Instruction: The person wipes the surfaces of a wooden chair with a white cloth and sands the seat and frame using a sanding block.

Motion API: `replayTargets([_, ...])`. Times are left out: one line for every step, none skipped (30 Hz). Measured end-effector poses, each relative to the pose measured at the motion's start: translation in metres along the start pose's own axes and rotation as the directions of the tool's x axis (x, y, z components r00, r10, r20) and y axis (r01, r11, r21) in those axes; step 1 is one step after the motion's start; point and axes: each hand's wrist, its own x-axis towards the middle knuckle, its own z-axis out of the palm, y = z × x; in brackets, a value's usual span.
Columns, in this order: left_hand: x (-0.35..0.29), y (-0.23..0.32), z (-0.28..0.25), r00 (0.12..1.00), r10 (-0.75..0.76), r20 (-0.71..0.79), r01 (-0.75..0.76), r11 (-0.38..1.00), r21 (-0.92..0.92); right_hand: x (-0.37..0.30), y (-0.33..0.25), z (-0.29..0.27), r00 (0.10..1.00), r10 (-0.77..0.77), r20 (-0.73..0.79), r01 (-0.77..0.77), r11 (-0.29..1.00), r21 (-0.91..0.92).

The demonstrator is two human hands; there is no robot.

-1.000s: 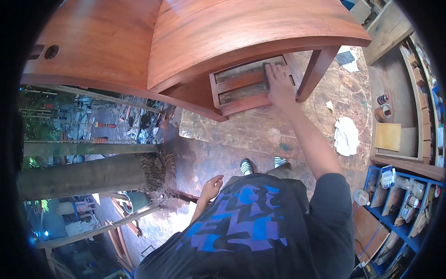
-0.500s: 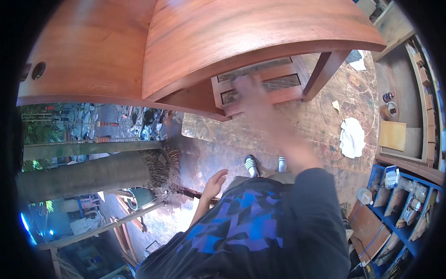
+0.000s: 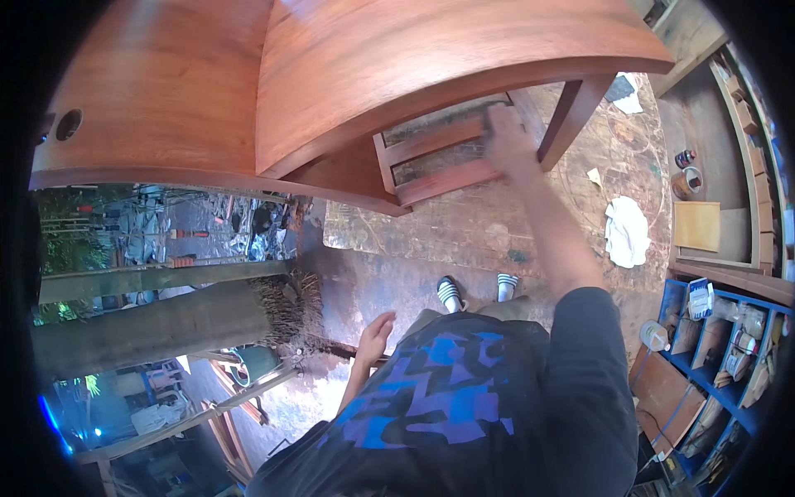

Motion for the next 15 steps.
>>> replayTargets([0.0, -0.014, -0.005, 0.997, -0.065, -0.043, 0.068, 0.994, 0.084, 0.004, 0.012, 0.008, 1.0, 0.008, -0.006, -0.008, 1.0, -0.006])
replayTargets([0.002, -0.012, -0.007, 0.998, -0.06, -0.035, 0.063, 0.994, 0.088, 0.002, 0.018, 0.025, 0.987, 0.038, -0.159, -0.054, 0.994, -0.097])
replayTargets([-0.004, -0.008, -0.012, 0.991, -0.13, -0.037, 0.134, 0.978, 0.162, -0.002, 0.016, 0.036, 0.951, 0.05, -0.304, -0.107, 0.979, -0.175])
replayTargets([-0.015, -0.006, -0.015, 0.974, -0.213, -0.075, 0.224, 0.949, 0.221, 0.003, -0.038, -0.005, 0.987, 0.011, 0.161, -0.007, 1.0, -0.026])
replayTargets([-0.001, 0.005, -0.012, 0.977, -0.202, -0.067, 0.212, 0.951, 0.224, -0.005, -0.072, -0.001, 0.985, -0.091, 0.147, 0.095, 0.995, -0.02])
replayTargets([0.02, 0.02, -0.002, 0.998, -0.062, -0.019, 0.065, 0.975, 0.212, -0.011, -0.099, 0.019, 0.971, -0.194, 0.14, 0.198, 0.98, -0.016])
replayTargets([0.04, 0.035, 0.008, 0.996, 0.082, 0.045, -0.089, 0.977, 0.196, -0.017, -0.125, 0.059, 0.965, -0.263, 0.0, 0.263, 0.964, -0.027])
replayTargets([0.048, 0.054, 0.013, 0.995, 0.08, 0.056, -0.089, 0.977, 0.193, -0.024, -0.143, 0.09, 0.929, -0.343, -0.136, 0.341, 0.939, -0.04])
replayTargets([0.056, 0.077, 0.014, 0.985, 0.128, 0.115, -0.146, 0.974, 0.173, -0.024, -0.142, 0.087, 0.928, -0.347, -0.132, 0.345, 0.938, -0.04])
replayTargets([0.055, 0.088, 0.012, 0.97, 0.172, 0.173, -0.199, 0.968, 0.153, -0.025, -0.14, 0.069, 0.919, -0.392, -0.038, 0.392, 0.92, 0.004])
replayTargets([0.04, 0.079, 0.003, 0.974, 0.172, 0.148, -0.196, 0.966, 0.165, -0.022, -0.146, 0.04, 0.893, -0.449, 0.033, 0.447, 0.893, 0.06])
replayTargets([0.033, 0.061, -0.003, 0.989, 0.132, 0.059, -0.137, 0.986, 0.094, -0.013, -0.113, 0.018, 0.919, -0.377, 0.111, 0.368, 0.925, 0.098])
replayTargets([0.02, 0.041, -0.009, 0.997, 0.077, -0.018, -0.077, 0.997, 0.017, -0.011, -0.068, 0.004, 0.957, -0.289, 0.023, 0.288, 0.957, 0.024])
replayTargets([0.005, 0.022, -0.018, 0.997, 0.078, -0.015, -0.077, 0.997, 0.021, -0.01, -0.039, -0.002, 0.976, -0.205, -0.073, 0.202, 0.979, -0.04])
replayTargets([-0.003, 0.003, -0.027, 0.999, -0.024, -0.031, 0.028, 0.99, 0.137, -0.013, -0.025, -0.005, 0.98, -0.184, -0.074, 0.181, 0.982, -0.05])
